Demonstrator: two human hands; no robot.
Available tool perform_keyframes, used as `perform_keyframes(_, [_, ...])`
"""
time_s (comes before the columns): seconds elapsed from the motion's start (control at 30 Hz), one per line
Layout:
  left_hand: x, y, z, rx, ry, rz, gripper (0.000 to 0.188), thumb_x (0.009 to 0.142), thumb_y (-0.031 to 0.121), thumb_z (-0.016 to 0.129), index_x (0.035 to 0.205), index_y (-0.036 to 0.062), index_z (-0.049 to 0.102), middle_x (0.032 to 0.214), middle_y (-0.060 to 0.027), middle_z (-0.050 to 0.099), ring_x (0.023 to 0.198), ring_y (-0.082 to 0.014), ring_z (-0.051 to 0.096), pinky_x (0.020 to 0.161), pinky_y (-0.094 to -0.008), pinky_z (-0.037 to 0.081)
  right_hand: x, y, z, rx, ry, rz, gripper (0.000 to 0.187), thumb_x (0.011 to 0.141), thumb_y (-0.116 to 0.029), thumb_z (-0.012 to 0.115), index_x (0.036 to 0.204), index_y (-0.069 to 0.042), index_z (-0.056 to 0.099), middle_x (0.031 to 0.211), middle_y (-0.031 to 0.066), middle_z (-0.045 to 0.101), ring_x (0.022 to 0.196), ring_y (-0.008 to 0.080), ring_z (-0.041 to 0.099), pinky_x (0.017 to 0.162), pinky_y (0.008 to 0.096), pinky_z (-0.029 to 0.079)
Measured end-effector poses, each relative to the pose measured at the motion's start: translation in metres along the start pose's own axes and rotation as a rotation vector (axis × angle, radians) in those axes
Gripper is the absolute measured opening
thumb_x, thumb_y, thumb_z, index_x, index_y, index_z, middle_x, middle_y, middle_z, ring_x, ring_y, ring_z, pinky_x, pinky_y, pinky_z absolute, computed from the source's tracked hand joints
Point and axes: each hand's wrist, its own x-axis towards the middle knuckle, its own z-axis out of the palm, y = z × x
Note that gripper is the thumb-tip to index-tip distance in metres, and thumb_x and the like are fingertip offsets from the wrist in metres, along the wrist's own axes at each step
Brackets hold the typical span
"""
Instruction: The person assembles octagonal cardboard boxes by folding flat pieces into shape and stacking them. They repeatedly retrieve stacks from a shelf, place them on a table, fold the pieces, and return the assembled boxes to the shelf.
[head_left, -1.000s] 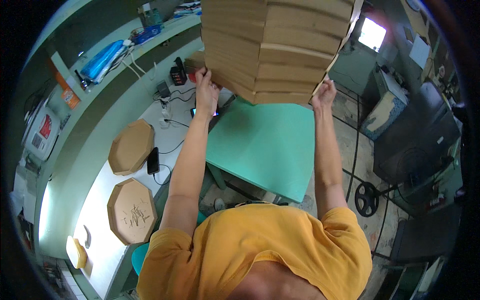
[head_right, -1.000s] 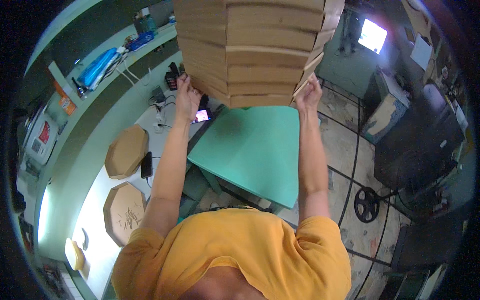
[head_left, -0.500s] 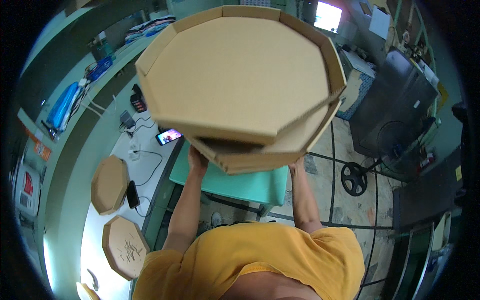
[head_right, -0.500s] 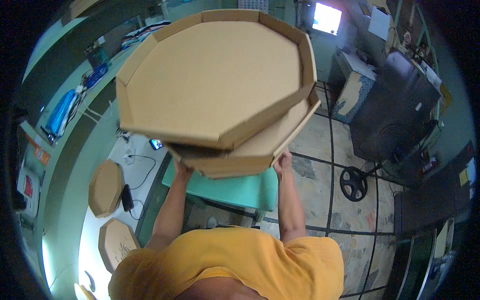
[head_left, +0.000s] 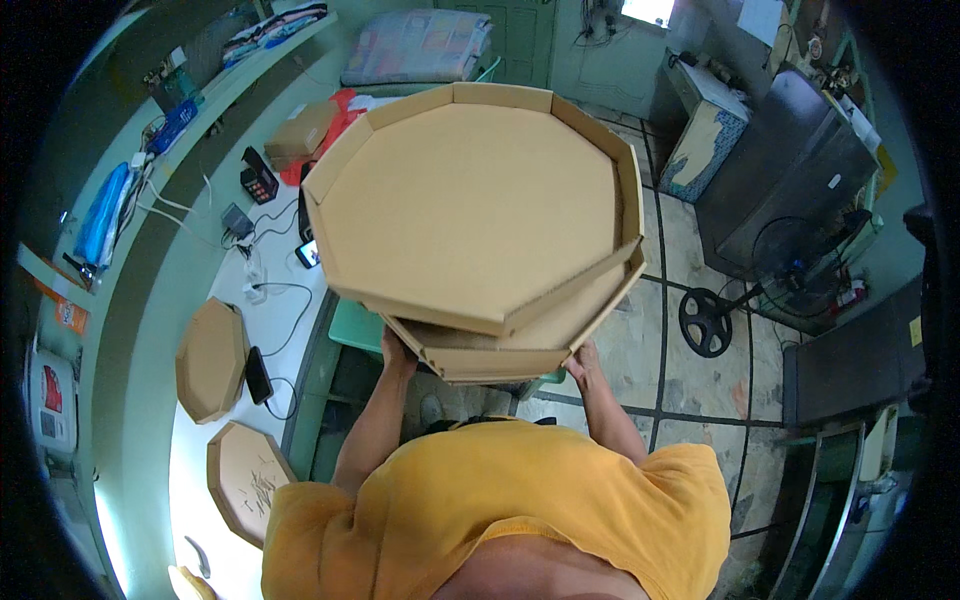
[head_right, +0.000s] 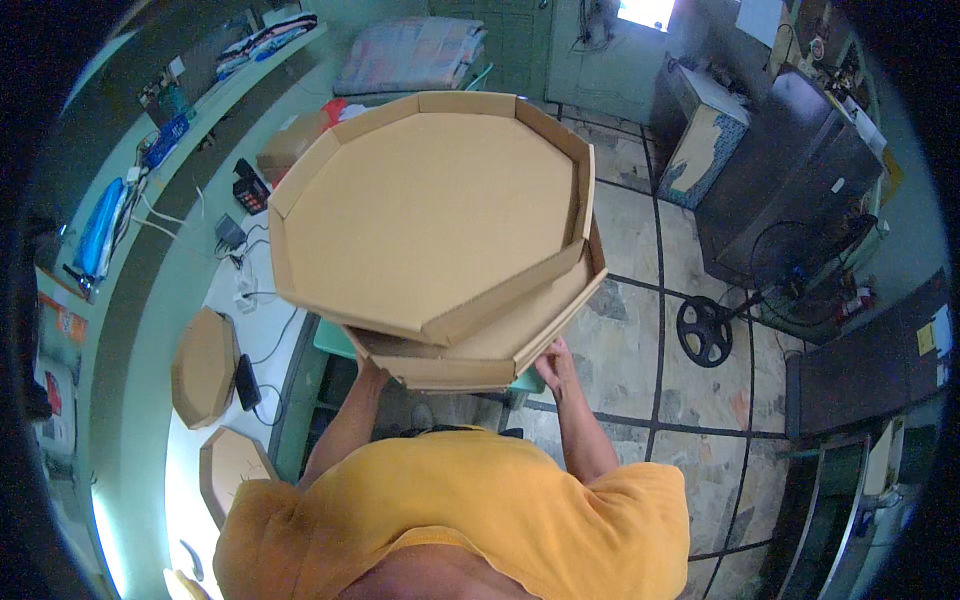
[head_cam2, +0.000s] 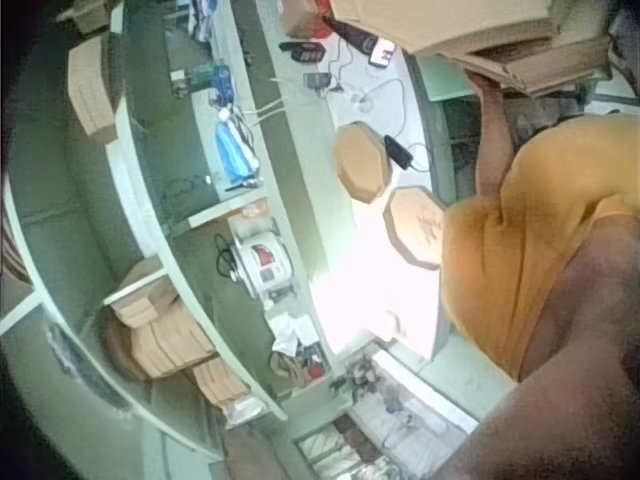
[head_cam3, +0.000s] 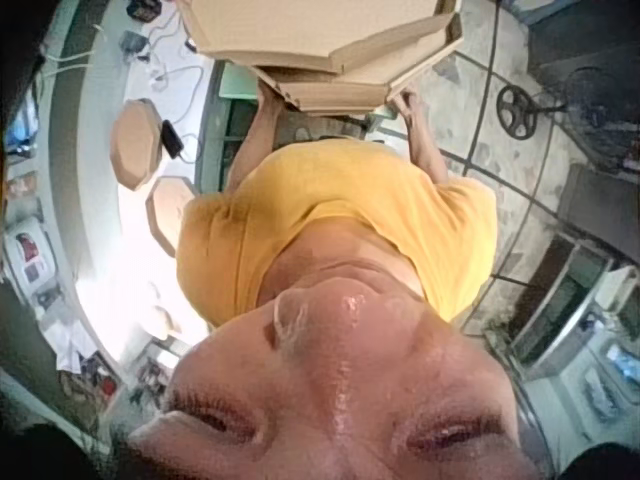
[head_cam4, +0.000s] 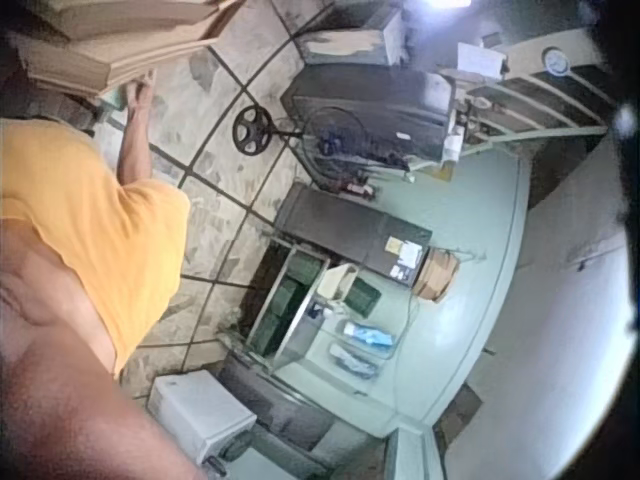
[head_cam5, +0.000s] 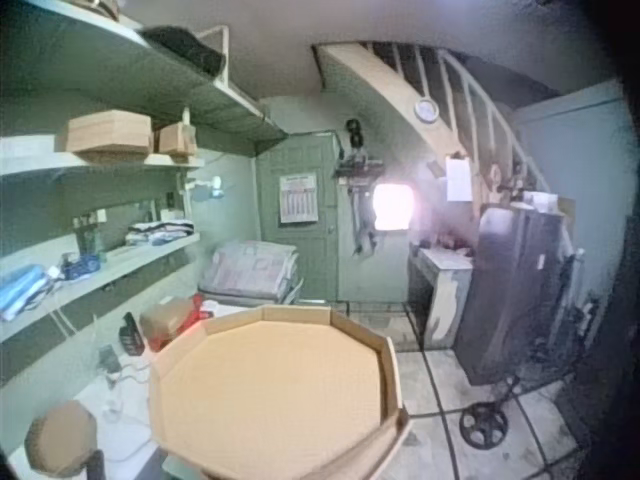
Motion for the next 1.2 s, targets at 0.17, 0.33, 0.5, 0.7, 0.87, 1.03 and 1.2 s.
perform_keyframes(0.17, [0.042, -0.013, -0.029, 0.079, 0.158, 0.005, 0.047, 0.102, 0.033, 0.027, 0.14, 0.0064, 0.037, 0.137, -0.0131, 0.047, 0.124, -0.0308, 0.047, 0.106, -0.0432, 0.038, 0.025, 0.008, -0.013, -0.03, -0.166, -0.023, 0.071, 0.068, 0.012, 0.048, 0.136, -0.005, 0.04, 0.128, 0.0116, 0.054, 0.109, 0.0267, 0.058, 0.098, 0.0412, 0.048])
perform_keyframes(0.33, [0.092, -0.004, -0.082, 0.293, 0.097, -0.004, 0.057, 0.099, 0.044, 0.035, 0.144, 0.0091, 0.034, 0.149, -0.0112, 0.033, 0.139, -0.0296, 0.029, 0.113, -0.0549, 0.019, 0.042, -0.037, -0.022, -1.061, 0.142, 0.141, 0.063, 0.07, 0.01, 0.05, 0.131, -0.004, 0.049, 0.124, 0.0111, 0.056, 0.098, 0.021, 0.06, 0.082, 0.0303, 0.05])
perform_keyframes(0.5, [0.126, 0.126, -0.027, 0.431, 0.02, 0.44, 0.07, 0.094, 0.059, 0.036, 0.148, 0.0152, 0.032, 0.151, -0.0107, 0.034, 0.138, -0.0286, 0.031, 0.111, -0.0561, 0.015, 0.039, -0.164, 0.09, -1.068, 0.253, -0.583, 0.061, 0.089, -0.024, 0.059, 0.143, -0.005, 0.039, 0.14, 0.0104, 0.048, 0.124, 0.0239, 0.048, 0.1, 0.0362, 0.04])
perform_keyframes(0.7, [0.09, 0.191, 0.092, 0.986, -0.241, 0.258, 0.079, 0.083, 0.044, 0.062, 0.149, 0.0174, 0.028, 0.135, -0.0133, 0.049, 0.121, -0.0259, 0.048, 0.098, -0.043, 0.039, 0.028, -0.159, 0.269, -1.253, -0.177, -0.568, 0.076, 0.092, -0.069, 0.027, 0.148, -0.018, 0.033, 0.151, 0.015, 0.032, 0.135, 0.0309, 0.036, 0.111, 0.0466, 0.023])
perform_keyframes(0.87, [0.075, 0.193, 0.091, 1.009, -0.027, 0.193, 0.079, 0.075, 0.015, 0.06, 0.146, 0.0182, 0.024, 0.118, -0.015, 0.052, 0.095, -0.0334, 0.059, 0.074, -0.0559, 0.051, 0.033, -0.13, 0.304, -1.373, -0.252, -0.468, 0.074, 0.09, -0.072, 0.03, 0.148, -0.027, 0.033, 0.148, 0.0191, 0.036, 0.122, 0.0325, 0.047, 0.105, 0.046, 0.031])
perform_keyframes(1.03, [0.101, 0.201, 0.059, 0.559, -0.022, 0.308, 0.027, 0.069, 0.003, 0.055, 0.096, -0.0015, 0.058, 0.087, -0.0135, 0.058, 0.078, -0.0281, 0.061, 0.06, -0.0436, 0.05, 0.035, -0.134, 0.286, -1.401, -0.148, -0.593, 0.076, 0.089, -0.076, 0.022, 0.15, -0.031, 0.029, 0.151, 0.0154, 0.032, 0.136, 0.0406, 0.031, 0.108, 0.0621, 0.017])
perform_keyframes(1.2, [0.085, 0.23, -0.005, 0.736, 0.025, 0.511, 0.033, 0.069, 0.006, 0.052, 0.101, 0.0006, 0.061, 0.088, -0.0112, 0.061, 0.076, -0.0243, 0.06, 0.065, -0.04, 0.05, 0.048, -0.14, 0.262, -1.558, -0.341, -0.489, 0.056, 0.096, -0.027, 0.054, 0.144, -0.004, 0.038, 0.145, 0.016, 0.042, 0.134, 0.0244, 0.038, 0.11, 0.035, 0.029])
